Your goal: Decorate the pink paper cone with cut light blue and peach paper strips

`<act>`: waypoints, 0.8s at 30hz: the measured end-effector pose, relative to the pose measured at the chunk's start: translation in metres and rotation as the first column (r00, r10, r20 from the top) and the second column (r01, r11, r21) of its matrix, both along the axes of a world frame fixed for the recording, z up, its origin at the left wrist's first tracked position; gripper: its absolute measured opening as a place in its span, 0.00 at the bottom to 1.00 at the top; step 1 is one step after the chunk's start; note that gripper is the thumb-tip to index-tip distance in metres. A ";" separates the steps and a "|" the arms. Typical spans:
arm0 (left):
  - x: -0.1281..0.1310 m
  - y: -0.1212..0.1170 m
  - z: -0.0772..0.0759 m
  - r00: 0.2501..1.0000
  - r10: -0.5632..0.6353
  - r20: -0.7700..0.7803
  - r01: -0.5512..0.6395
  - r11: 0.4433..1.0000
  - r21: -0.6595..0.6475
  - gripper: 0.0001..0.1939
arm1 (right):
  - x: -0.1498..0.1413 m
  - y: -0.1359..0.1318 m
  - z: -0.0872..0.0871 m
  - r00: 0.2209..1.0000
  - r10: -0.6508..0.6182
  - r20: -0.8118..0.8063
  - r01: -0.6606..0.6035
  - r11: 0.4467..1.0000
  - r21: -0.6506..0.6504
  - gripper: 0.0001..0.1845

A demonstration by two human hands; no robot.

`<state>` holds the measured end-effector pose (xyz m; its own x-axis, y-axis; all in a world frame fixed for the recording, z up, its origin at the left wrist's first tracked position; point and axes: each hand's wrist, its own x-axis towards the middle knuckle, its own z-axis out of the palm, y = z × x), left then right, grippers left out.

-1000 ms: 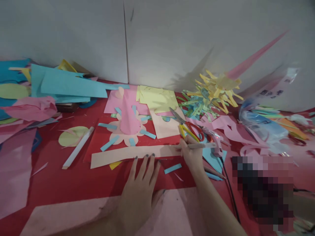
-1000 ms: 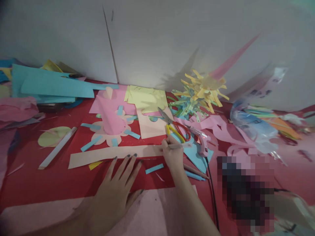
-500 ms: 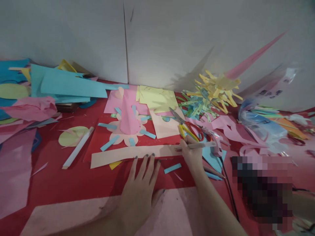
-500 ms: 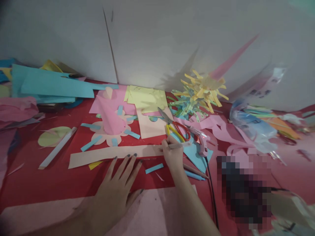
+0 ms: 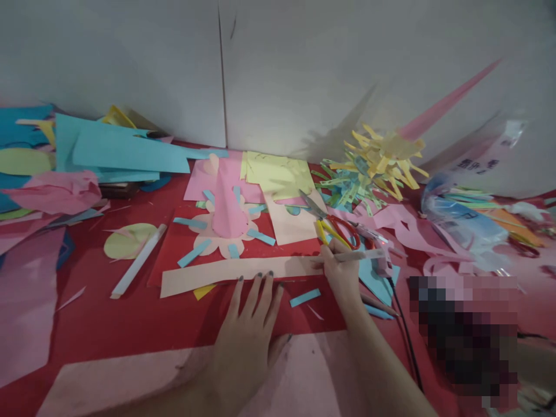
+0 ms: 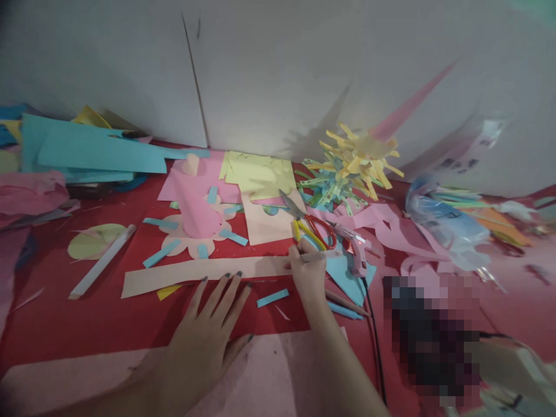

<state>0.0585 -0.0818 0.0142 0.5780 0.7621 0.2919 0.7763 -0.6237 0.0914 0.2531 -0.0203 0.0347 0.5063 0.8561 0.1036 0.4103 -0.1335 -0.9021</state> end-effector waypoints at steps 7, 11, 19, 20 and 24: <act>0.000 0.002 0.001 1.000 0.018 0.003 -0.018 1.000 0.010 0.28 | -0.020 -0.012 -0.002 0.995 0.070 0.073 -0.074 0.996 0.053 0.16; 0.000 0.002 0.000 1.000 0.008 -0.006 -0.008 1.000 -0.021 0.27 | -0.038 -0.016 -0.011 0.971 0.232 0.063 -0.229 0.972 -0.056 0.18; -0.001 0.003 0.002 0.999 -0.014 -0.028 0.013 0.999 -0.029 0.27 | -0.040 -0.015 -0.009 0.961 0.269 0.062 -0.265 0.962 -0.067 0.17; -0.001 0.003 0.002 0.999 -0.012 -0.030 0.012 0.999 -0.031 0.27 | -0.039 -0.015 -0.009 0.962 0.268 0.052 -0.265 0.962 -0.061 0.17; -0.001 0.002 -0.001 1.000 0.005 -0.021 -0.006 0.999 -0.046 0.27 | -0.039 -0.015 -0.011 0.969 0.242 0.053 -0.240 0.970 -0.037 0.16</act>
